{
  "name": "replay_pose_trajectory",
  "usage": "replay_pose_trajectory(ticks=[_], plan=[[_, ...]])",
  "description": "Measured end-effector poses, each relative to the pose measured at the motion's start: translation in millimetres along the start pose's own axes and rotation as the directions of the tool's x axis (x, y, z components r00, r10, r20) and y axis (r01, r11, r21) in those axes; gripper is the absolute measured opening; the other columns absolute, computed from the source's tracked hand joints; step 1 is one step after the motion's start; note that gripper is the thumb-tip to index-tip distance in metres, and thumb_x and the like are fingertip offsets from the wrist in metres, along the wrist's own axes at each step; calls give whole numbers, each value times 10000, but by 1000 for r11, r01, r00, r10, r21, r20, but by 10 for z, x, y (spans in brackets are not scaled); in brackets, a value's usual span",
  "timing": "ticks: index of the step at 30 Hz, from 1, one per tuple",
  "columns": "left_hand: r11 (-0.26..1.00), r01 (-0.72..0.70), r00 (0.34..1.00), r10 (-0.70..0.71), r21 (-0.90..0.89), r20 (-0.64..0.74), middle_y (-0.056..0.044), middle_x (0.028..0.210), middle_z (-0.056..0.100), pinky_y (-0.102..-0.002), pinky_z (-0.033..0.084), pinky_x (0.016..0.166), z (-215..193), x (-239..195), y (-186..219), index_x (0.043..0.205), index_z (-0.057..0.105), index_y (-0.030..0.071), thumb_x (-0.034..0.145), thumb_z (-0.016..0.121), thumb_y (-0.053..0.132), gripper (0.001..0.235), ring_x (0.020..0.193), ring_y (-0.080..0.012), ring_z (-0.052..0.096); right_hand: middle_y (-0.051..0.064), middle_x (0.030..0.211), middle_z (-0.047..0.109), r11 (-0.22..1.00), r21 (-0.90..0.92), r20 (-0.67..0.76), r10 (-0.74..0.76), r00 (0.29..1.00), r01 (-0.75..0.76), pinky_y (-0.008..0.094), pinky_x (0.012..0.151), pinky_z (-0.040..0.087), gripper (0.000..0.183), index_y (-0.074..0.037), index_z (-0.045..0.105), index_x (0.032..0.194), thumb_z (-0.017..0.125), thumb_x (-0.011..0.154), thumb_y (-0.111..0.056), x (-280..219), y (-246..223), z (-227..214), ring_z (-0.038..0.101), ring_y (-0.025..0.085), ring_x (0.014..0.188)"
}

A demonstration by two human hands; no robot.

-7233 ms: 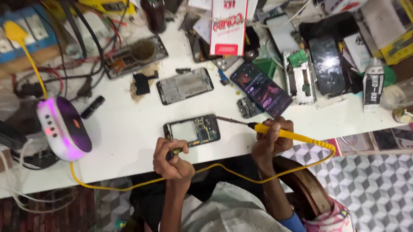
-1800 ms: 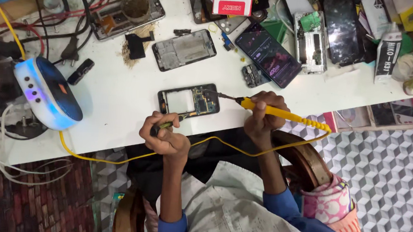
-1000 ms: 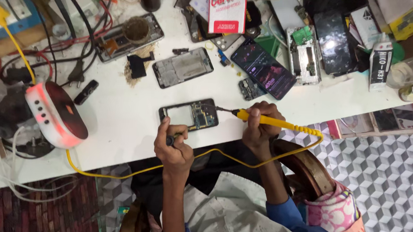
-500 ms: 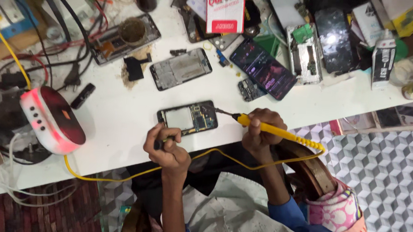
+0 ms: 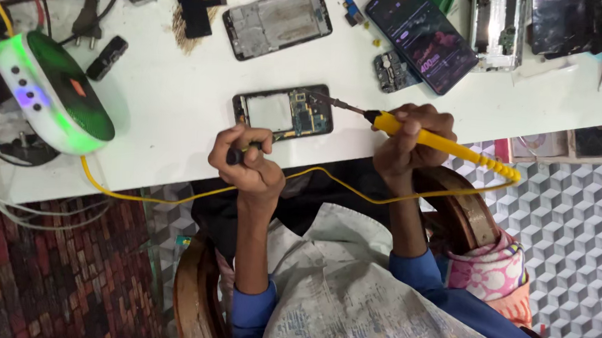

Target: The person uses a soldering iron and a small screwdriver to work on the internal components of a disassembled smartphone. They repeatedly apply heat to specific points on the circuit board while holding the device steady.

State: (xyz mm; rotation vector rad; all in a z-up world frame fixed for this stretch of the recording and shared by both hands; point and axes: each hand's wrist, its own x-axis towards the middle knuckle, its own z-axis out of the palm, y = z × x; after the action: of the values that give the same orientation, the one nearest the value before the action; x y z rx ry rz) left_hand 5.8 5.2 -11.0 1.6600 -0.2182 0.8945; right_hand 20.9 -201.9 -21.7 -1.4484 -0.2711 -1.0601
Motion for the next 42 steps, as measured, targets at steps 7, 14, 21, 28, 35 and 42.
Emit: replay_pose_trajectory(ticks=[7,14,21,28,35,42], plan=[[1000,-13,1000,13,-10,7,-77,732,553,-271,404,662,12,7,-5,1336,329,75,1181,300,319,290,611,-127,399,137,886,528,988,-92,73,-117,991,123,365,622,596,214,5,455,962,589,1078,-114,96,-30,37,590,210,668],[1000,-11,1000,12,20,-15,-45,700,520,-301,462,761,44,31,6,1320,333,82,1186,308,339,292,610,-116,418,132,840,558,981,-146,117,-114,987,131,335,583,562,243,26,487,899,594,1067,-114,195,-105,100,633,239,673],[999,-8,1000,9,33,-10,-36,696,521,-293,471,778,27,24,-1,1314,334,81,1186,304,350,300,609,-113,420,123,793,610,974,-195,196,-74,978,113,342,606,542,224,16,532,920,606,1063,-141,208,-163,97,625,238,629],[1000,-7,1000,7,19,-13,-47,693,537,-268,417,685,13,3,-34,1316,337,71,1183,312,325,288,594,-112,426,130,827,586,965,-195,198,-138,970,177,342,610,564,239,7,500,927,602,1081,-146,199,-138,111,647,240,644],[1000,-9,1000,9,11,-6,-46,683,534,-260,385,637,16,7,-53,1323,341,69,1180,317,311,282,580,-115,414,141,839,549,985,-122,150,-107,983,125,354,609,592,274,2,457,923,615,1087,-149,174,-114,118,615,216,648],[1000,-15,1000,15,21,-8,-56,702,537,-279,407,679,27,20,-9,1350,329,82,1188,315,320,288,612,-126,420,117,743,607,982,-184,199,4,980,33,297,568,544,288,12,470,918,612,1076,-182,177,-203,98,608,195,620]])
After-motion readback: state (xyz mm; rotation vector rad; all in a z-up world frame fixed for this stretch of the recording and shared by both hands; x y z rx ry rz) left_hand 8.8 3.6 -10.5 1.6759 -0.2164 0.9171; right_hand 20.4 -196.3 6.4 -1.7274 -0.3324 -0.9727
